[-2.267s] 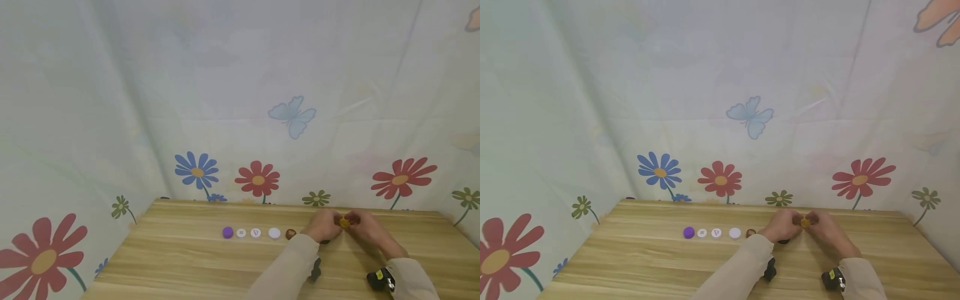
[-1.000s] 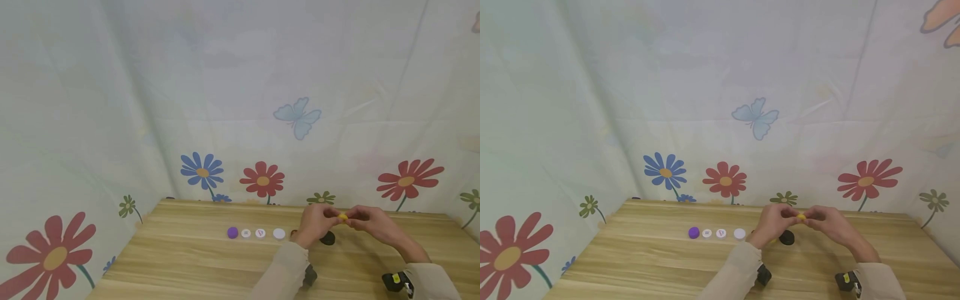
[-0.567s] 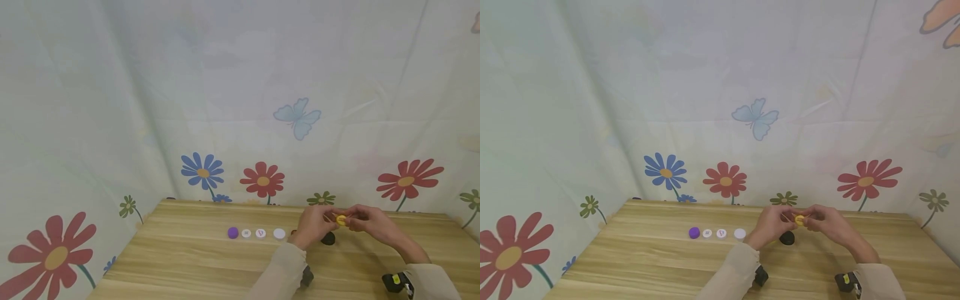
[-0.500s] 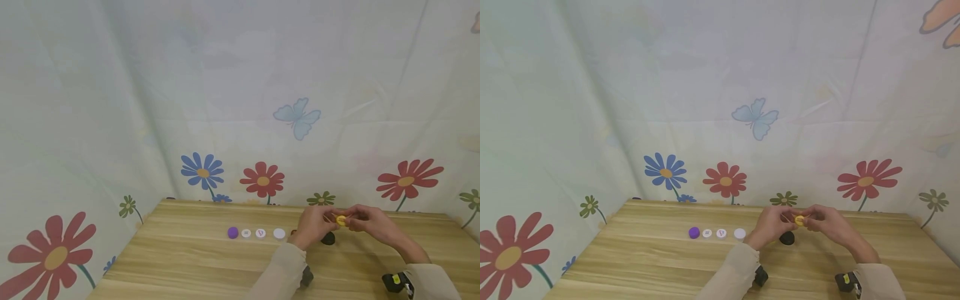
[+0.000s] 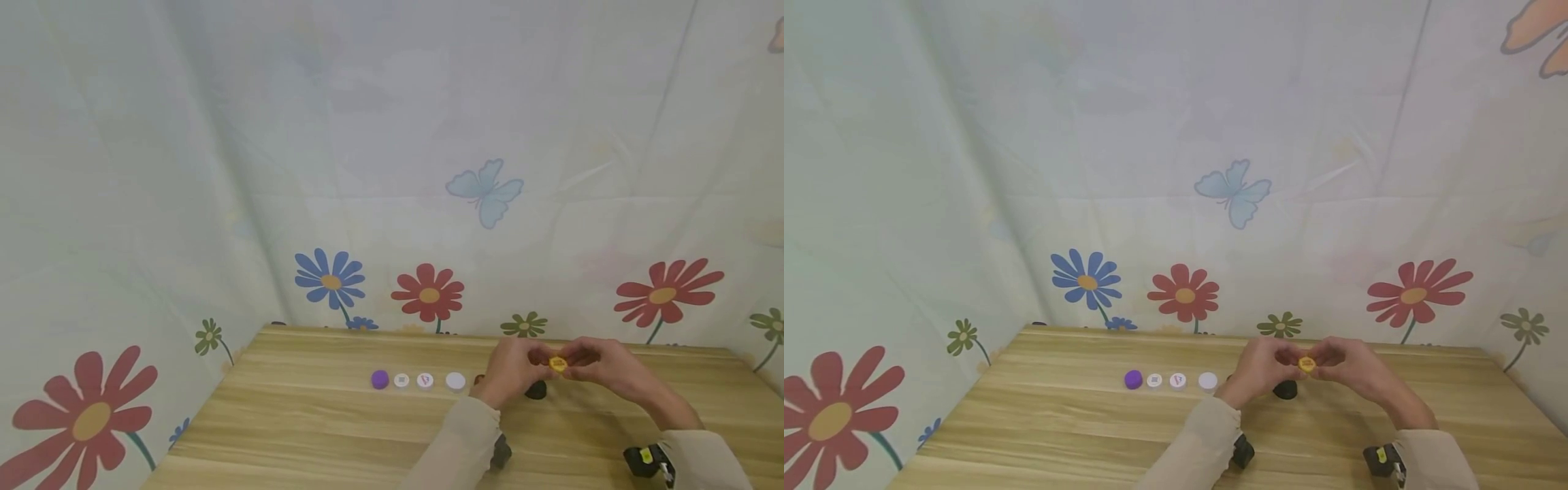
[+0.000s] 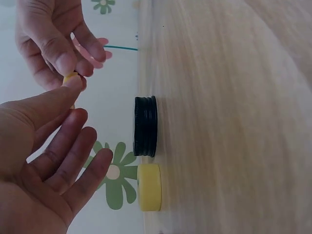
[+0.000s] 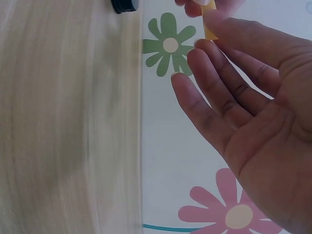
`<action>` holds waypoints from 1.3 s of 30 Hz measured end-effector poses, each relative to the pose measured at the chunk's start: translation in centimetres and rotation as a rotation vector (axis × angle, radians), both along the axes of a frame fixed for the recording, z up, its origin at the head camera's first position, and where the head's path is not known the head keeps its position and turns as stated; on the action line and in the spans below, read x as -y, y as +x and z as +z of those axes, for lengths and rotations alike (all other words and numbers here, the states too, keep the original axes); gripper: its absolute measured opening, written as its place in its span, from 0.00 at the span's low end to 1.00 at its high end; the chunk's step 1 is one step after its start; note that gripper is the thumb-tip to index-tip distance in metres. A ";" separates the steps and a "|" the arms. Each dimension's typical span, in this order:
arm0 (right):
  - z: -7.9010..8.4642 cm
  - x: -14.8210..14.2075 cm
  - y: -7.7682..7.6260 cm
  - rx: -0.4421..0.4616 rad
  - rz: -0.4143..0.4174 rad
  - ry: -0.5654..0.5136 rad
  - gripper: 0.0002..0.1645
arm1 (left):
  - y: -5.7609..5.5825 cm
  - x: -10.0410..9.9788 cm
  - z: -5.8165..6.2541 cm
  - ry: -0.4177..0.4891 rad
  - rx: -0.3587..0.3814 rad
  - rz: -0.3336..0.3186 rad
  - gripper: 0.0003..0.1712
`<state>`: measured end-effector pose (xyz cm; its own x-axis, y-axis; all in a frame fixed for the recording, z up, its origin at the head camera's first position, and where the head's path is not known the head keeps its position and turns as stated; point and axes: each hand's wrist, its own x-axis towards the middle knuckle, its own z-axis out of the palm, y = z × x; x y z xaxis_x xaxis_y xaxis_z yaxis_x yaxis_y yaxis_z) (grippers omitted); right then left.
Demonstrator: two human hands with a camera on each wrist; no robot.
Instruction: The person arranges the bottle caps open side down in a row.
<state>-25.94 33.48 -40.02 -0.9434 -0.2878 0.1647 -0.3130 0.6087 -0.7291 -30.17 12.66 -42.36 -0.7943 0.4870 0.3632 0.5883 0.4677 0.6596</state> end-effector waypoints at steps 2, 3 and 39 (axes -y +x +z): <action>-0.1 0.0 0.0 -0.003 -0.001 0.007 0.16 | -0.1 0.0 -0.2 -0.003 -0.018 -0.017 0.11; -0.2 0.0 -0.1 -0.007 0.002 0.008 0.15 | -0.1 -0.1 -0.3 -0.004 -0.020 -0.023 0.11; -3.0 -0.7 -1.0 -0.035 0.097 0.057 0.11 | -0.6 -1.8 -1.7 -0.230 0.029 0.030 0.09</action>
<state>-26.96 34.13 -43.06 -0.9046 -0.3871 0.1784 -0.3973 0.6142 -0.6819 -30.80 14.44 -44.11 -0.8183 0.5299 0.2227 0.5543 0.6247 0.5501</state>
